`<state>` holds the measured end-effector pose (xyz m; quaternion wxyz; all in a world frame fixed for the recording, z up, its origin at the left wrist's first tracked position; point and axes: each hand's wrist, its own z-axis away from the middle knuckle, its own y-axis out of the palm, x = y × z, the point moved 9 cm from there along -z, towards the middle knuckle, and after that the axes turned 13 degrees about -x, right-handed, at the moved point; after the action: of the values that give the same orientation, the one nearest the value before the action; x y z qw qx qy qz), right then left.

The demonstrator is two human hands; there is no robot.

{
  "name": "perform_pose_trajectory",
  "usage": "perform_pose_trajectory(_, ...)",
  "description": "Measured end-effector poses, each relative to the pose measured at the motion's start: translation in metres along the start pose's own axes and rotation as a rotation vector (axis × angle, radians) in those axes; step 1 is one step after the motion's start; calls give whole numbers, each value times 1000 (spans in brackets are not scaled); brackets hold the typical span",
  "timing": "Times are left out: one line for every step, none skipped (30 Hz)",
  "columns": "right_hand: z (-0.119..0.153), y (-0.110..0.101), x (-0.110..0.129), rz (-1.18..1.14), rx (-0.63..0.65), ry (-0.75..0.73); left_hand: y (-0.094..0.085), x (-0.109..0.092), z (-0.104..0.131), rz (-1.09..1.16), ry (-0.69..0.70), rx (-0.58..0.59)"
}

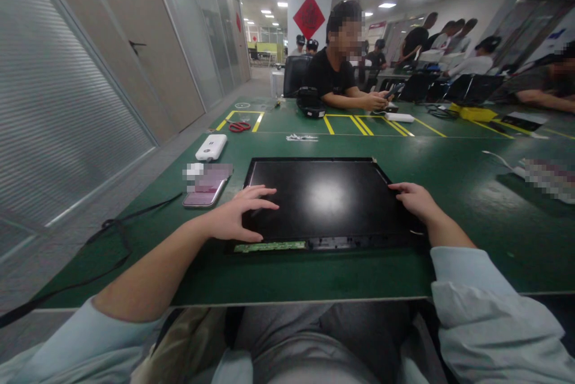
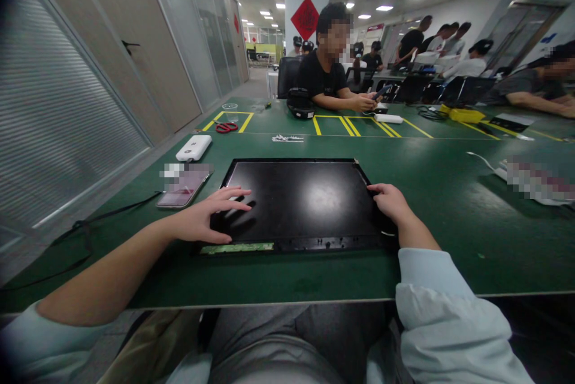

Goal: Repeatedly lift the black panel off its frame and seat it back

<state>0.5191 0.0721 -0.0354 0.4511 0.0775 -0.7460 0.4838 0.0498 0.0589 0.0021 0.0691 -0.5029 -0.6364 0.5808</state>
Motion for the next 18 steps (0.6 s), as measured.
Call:
perform_pose_trajectory(0, 0, 0, 6, -1, 2, 0, 0, 0, 7, 6, 1)
perform_pose_trajectory(0, 0, 0, 11, -1, 4, 0, 0, 0, 12, 10, 0)
perform_pose_trajectory(0, 0, 0, 16, -2, 5, 0, -1, 0, 15, 11, -1)
perform_pose_trajectory(0, 0, 0, 20, -2, 5, -1, -1, 0, 16, 8, -3)
perform_pose_trajectory(0, 0, 0, 25, -4, 2, -1, -2, -1, 17, 5, -4)
perform_pose_trajectory(0, 0, 0, 29, -7, -2, -1, -2, -1, 17, 0, -7)
perform_pose_trajectory(0, -1, 1, 33, -11, -7, -2, -3, -1, 18, -6, -8)
perform_pose_trajectory(0, -1, 1, 37, -16, -12, -2, -3, -1, 18, -12, -8)
perform_pose_trajectory(0, -2, 2, 41, -21, -15, -2, -3, -1, 18, -17, -9)
perform_pose_trajectory(0, -2, 2, 42, -23, -16, -2, -3, -2, 20, -21, -12)
perform_pose_trajectory(0, -3, 2, 43, -23, -17, -2, -3, -2, 23, -23, -15)
perform_pose_trajectory(0, -3, 2, 44, -24, -16, -2, -3, -2, 28, -23, -18)
perform_pose_trajectory(0, -3, 2, 45, -22, -14, -2, -3, -2, 32, -21, -22)
perform_pose_trajectory(0, -3, 2, 45, -18, -12, -2, -4, -2, 37, -19, -25)
perform_pose_trajectory(-1, -2, 1, 45, -13, -8, -2, -4, -2, 41, -17, -28)
perform_pose_trajectory(-1, -1, 0, 46, -7, -4, -3, -4, -3, 44, -17, -30)
perform_pose_trajectory(-1, -1, -1, 45, -5, -3, -3, -4, -3, 47, -20, -33)
perform_pose_trajectory(-2, -1, -1, 44, -7, -10, -3, -4, -3, 51, -22, -35)
